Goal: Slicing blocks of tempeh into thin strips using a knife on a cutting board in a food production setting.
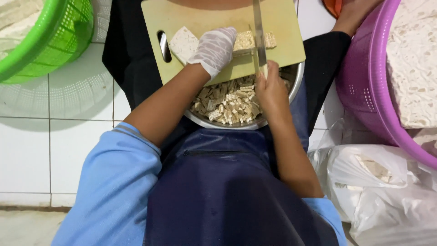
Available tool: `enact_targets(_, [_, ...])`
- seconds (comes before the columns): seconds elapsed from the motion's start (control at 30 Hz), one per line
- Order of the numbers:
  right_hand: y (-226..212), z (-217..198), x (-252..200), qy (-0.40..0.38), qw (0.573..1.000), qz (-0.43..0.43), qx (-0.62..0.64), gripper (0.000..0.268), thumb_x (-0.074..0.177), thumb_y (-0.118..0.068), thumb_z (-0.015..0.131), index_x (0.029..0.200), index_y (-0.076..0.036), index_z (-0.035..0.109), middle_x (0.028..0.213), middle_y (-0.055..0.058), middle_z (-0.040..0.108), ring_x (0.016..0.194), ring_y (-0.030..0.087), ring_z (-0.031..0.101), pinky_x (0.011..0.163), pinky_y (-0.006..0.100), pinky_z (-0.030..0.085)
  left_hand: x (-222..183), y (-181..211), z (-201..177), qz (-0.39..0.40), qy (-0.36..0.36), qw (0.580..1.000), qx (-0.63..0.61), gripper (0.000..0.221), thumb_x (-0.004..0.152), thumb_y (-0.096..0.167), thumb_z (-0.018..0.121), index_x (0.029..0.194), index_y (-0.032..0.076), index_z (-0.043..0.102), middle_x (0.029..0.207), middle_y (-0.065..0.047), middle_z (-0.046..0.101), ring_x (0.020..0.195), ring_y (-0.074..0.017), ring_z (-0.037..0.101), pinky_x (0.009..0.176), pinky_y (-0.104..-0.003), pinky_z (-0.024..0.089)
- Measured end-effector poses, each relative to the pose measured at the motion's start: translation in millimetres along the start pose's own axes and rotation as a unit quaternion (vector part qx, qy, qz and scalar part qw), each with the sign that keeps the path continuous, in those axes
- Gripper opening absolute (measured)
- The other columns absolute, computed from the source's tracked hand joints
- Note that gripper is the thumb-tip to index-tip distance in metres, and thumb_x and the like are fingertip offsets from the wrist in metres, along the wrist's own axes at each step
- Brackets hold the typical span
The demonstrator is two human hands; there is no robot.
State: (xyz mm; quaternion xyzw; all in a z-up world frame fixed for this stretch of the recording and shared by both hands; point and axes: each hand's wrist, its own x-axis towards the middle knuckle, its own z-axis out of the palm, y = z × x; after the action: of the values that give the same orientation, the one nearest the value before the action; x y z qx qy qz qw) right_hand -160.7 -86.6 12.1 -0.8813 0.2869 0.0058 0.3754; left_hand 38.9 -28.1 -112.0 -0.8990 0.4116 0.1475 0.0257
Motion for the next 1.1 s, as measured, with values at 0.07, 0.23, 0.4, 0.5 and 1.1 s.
enact_targets(0.07, [-15.8,-2.1,0.7,-0.012,1.000,0.011,-0.024,0.029,0.095,-0.021,0.036,0.122,-0.010,0.036,0.084,0.019,0.061,0.072,0.040,0.058,0.057,0.046,0.038,-3.0,0.1,1.1,0.000,0.016,1.000,-0.008,0.015,0.084,0.002,0.060,0.097,0.004,0.052,0.079,-0.004,0.055,0.066,-0.0183,0.055,0.060,-0.031,0.053])
enact_targets(0.23, [-2.7,20.5,22.9,-0.018,0.995,-0.021,-0.093,0.023,0.097,-0.018,0.039,0.116,-0.005,0.035,0.073,0.024,0.059,0.060,0.046,0.055,0.048,0.052,0.036,0.4,-3.0,6.3,0.000,0.061,0.998,0.003,0.019,0.083,0.008,0.063,0.098,0.005,0.052,0.081,-0.004,0.056,0.067,-0.0185,0.057,0.058,-0.032,0.052])
enact_targets(0.4, [23.4,44.8,34.0,-0.050,0.991,-0.025,-0.118,0.025,0.095,-0.017,0.040,0.113,0.000,0.035,0.075,0.025,0.059,0.063,0.047,0.054,0.052,0.054,0.036,-17.8,4.1,-19.5,-0.022,0.012,0.995,-0.097,0.019,0.081,-0.004,0.060,0.098,0.004,0.055,0.082,-0.007,0.059,0.071,-0.0183,0.058,0.067,-0.029,0.054])
enact_targets(0.5, [12.6,20.0,34.3,-0.112,0.989,0.086,0.046,0.035,0.093,-0.025,0.037,0.124,-0.010,0.038,0.105,0.016,0.058,0.090,0.030,0.057,0.072,0.041,0.043,2.4,-1.4,3.3,-0.013,0.026,0.999,-0.043,0.019,0.084,0.004,0.059,0.100,0.005,0.050,0.082,-0.005,0.054,0.069,-0.0192,0.055,0.063,-0.033,0.051])
enact_targets(1.1, [-25.4,22.5,15.2,-0.094,0.988,0.116,-0.035,0.027,0.096,-0.019,0.037,0.120,-0.006,0.039,0.097,0.019,0.062,0.082,0.033,0.061,0.064,0.045,0.046,3.5,0.7,6.2,-0.010,0.028,0.999,-0.032,0.018,0.083,-0.003,0.057,0.099,0.003,0.052,0.081,-0.004,0.054,0.067,-0.0167,0.053,0.065,-0.028,0.052])
